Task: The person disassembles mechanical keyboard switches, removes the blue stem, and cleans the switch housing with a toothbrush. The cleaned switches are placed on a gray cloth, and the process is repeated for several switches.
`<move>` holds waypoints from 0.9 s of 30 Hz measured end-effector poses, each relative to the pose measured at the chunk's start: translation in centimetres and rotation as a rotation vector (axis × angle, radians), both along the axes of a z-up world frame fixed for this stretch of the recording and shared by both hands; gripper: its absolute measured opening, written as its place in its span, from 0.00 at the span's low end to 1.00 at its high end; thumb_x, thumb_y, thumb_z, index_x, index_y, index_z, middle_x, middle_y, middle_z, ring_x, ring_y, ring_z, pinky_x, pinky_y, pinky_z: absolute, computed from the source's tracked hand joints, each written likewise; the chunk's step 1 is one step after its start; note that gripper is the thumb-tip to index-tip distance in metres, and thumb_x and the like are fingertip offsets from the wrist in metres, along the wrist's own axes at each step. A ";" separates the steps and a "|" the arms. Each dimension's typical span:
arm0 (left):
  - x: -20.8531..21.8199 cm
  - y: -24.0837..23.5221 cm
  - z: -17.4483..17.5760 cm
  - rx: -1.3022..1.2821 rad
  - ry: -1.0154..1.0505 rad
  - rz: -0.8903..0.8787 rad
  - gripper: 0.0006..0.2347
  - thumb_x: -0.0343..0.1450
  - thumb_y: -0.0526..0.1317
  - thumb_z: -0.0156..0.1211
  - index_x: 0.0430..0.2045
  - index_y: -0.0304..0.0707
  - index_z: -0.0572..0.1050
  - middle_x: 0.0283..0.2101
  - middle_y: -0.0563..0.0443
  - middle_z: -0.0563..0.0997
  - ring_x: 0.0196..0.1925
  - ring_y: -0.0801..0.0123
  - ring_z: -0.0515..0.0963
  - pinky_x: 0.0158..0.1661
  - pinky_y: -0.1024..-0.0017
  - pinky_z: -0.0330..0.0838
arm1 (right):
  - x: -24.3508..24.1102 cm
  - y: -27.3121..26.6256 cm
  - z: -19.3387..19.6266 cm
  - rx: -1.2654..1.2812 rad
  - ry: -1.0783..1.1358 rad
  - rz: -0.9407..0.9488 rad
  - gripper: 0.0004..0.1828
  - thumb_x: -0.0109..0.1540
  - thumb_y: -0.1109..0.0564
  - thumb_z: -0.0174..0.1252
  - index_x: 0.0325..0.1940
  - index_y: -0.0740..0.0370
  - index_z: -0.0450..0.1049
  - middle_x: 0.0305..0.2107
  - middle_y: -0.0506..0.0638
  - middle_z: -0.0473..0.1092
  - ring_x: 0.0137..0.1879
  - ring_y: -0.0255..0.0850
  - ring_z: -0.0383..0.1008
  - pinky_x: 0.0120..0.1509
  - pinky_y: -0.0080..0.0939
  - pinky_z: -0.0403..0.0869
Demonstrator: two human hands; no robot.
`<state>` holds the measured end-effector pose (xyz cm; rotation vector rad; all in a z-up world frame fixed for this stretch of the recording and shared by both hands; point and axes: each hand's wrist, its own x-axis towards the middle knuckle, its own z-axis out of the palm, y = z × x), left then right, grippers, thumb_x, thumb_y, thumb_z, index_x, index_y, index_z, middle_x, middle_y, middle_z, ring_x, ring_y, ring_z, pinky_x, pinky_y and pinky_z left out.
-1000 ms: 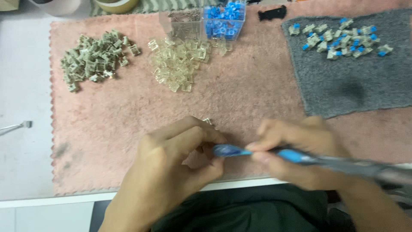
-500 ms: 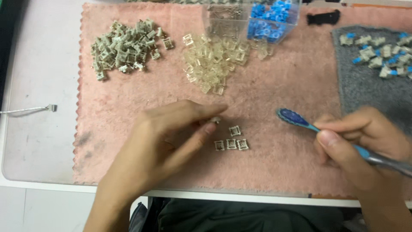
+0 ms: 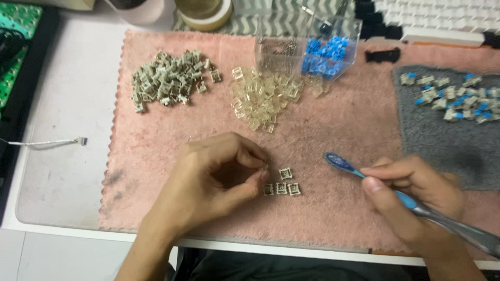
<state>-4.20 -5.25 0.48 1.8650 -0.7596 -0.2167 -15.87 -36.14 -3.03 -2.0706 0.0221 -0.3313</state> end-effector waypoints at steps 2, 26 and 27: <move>0.0 -0.3 0.0 -0.001 -0.046 -0.036 0.05 0.74 0.36 0.74 0.30 0.41 0.82 0.42 0.50 0.93 0.45 0.68 0.95 0.46 0.75 0.84 | 0.4 0.3 0.8 -0.013 -0.011 0.025 0.05 0.68 0.65 0.63 0.45 0.71 0.81 0.17 0.50 0.72 0.21 0.32 0.69 0.30 0.32 0.67; 2.2 -1.1 -3.4 0.254 -0.425 0.302 0.11 0.75 0.42 0.77 0.48 0.38 0.85 0.48 0.45 0.82 0.50 0.51 0.82 0.50 0.57 0.76 | 0.6 -0.5 -1.1 -0.017 -0.004 -0.033 0.06 0.66 0.55 0.69 0.42 0.56 0.89 0.17 0.39 0.78 0.23 0.25 0.71 0.29 0.30 0.66; 2.4 -1.4 -3.6 0.270 -0.444 0.303 0.09 0.76 0.41 0.76 0.46 0.40 0.85 0.47 0.45 0.82 0.49 0.49 0.81 0.49 0.54 0.75 | 0.6 -0.4 -0.9 -0.013 0.009 -0.036 0.06 0.66 0.55 0.69 0.41 0.57 0.90 0.16 0.39 0.76 0.22 0.26 0.69 0.28 0.32 0.65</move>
